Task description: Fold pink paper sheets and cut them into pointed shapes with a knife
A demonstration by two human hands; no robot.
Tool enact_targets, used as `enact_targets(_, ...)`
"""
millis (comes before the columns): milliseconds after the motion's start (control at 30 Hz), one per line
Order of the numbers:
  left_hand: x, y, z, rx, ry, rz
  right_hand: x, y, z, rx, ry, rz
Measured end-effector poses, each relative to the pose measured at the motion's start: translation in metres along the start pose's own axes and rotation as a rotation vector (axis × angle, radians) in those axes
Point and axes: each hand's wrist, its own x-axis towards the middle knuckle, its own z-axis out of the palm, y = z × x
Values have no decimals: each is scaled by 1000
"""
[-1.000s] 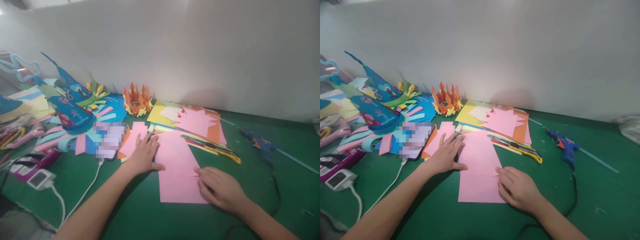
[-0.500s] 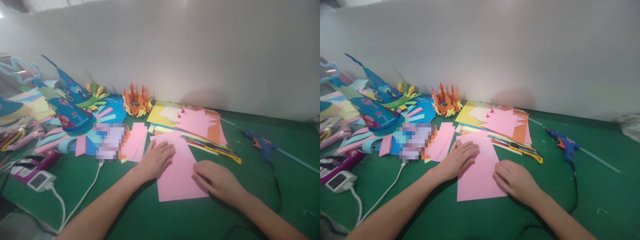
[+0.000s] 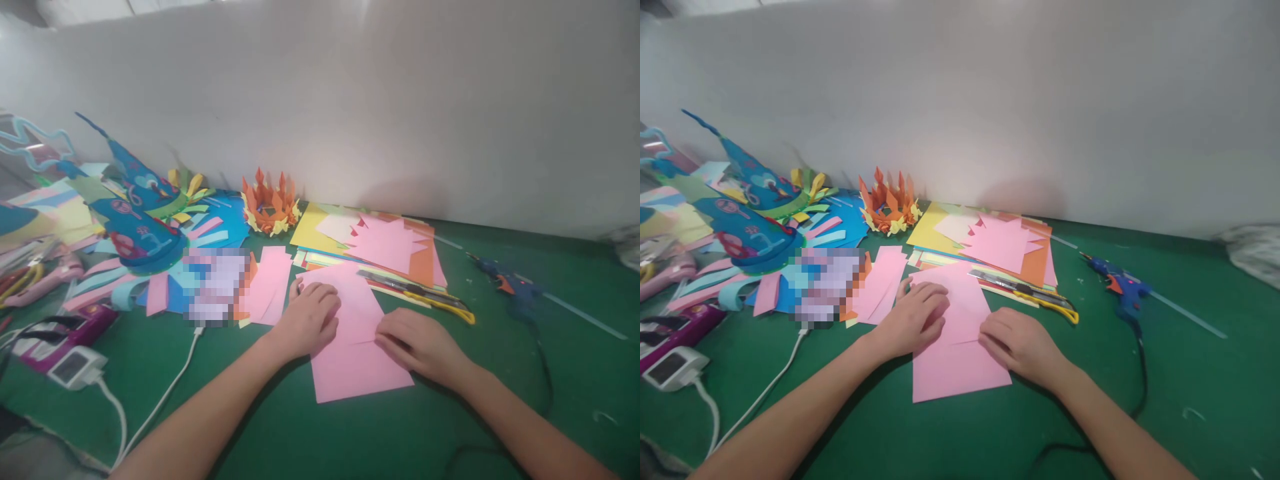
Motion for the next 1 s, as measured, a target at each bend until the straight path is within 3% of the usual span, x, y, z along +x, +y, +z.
enact_targets(100, -1, 0, 0, -23, 3, 5, 7, -4, -1, 40, -7, 114)
enact_targets(300, 2, -3, 3, -15, -12, -54, 29, -15, -8, 63, -172, 413)
enact_targets(400, 2, -3, 7, -12, 44, -33, 38, -15, -8, 104, -178, 469)
enact_targets(600, 2, -1, 4, -30, 155, -53, 40, -11, -9, 259, -107, 381)
enact_targets(833, 2, -6, -13, -68, 154, -139, 38, 0, -18, 411, 66, 561)
enact_targets(1000, 4, -7, -18, -119, 102, -173, 39, 8, -13, 488, 152, 608)
